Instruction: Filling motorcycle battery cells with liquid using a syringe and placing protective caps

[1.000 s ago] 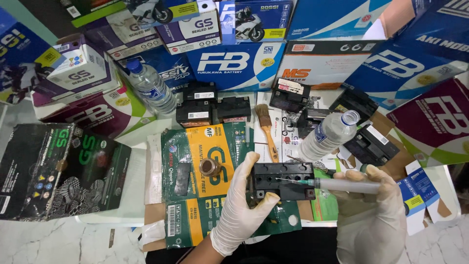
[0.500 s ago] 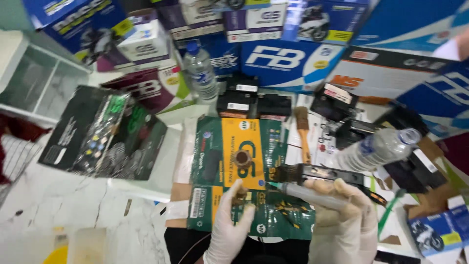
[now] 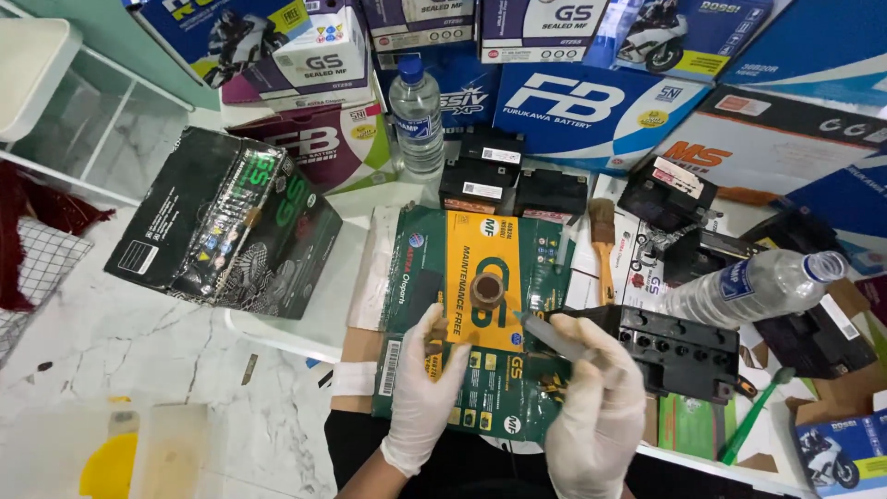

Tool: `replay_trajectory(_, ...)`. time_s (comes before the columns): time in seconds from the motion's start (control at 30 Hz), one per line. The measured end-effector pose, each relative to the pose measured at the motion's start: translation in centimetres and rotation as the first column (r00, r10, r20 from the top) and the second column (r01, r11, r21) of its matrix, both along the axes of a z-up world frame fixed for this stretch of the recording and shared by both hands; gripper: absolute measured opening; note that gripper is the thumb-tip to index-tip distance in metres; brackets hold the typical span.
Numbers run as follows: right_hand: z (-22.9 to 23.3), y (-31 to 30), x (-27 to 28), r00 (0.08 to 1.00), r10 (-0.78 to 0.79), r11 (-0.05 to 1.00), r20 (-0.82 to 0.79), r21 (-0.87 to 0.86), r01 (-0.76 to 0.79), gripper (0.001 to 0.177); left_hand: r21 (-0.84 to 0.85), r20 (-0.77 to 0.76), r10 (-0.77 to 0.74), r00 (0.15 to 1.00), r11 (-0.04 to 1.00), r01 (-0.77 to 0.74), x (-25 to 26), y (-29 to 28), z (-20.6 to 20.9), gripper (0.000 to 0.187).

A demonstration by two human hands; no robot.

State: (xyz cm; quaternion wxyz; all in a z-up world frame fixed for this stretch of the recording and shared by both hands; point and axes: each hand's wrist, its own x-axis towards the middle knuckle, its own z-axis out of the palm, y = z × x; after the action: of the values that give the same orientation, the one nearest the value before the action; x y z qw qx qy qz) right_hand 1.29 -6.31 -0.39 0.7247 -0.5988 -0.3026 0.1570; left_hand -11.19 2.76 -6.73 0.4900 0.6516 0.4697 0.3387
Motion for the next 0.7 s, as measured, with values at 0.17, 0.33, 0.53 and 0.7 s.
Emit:
replay_trajectory(0.17, 0.1, 1.2, -1.1, 0.998, 0.054, 0.996, 0.038, -0.073, -0.051, 0.032, 0.066, -0.026, -0.055, 0.998, 0.996, 0.057, 0.9, 0.6, 0.2, 0.068)
replay_trajectory(0.33, -2.0, 2.0, -0.7, 0.966, 0.129, 0.990, 0.223, -0.087, -0.112, 0.037, 0.145, -0.059, -0.066, 0.996, 0.987, 0.074, 1.7, 1.7, -0.9, 0.071)
replay_trajectory(0.53, -3.9, 2.5, -0.2, 0.965, 0.137, 0.980, 0.225, -0.173, -0.099, 0.034, 0.260, -0.159, -0.125, 0.979, 0.952, 0.163, 2.8, 3.3, -1.7, 0.081)
replay_trajectory(0.7, -3.5, 2.4, -0.1, 0.963, 0.106, 0.961, 0.247, -0.276, -0.035, 0.034, 0.337, -0.141, -0.182, 0.973, 0.916, 0.220, 3.9, 4.3, -2.0, 0.073)
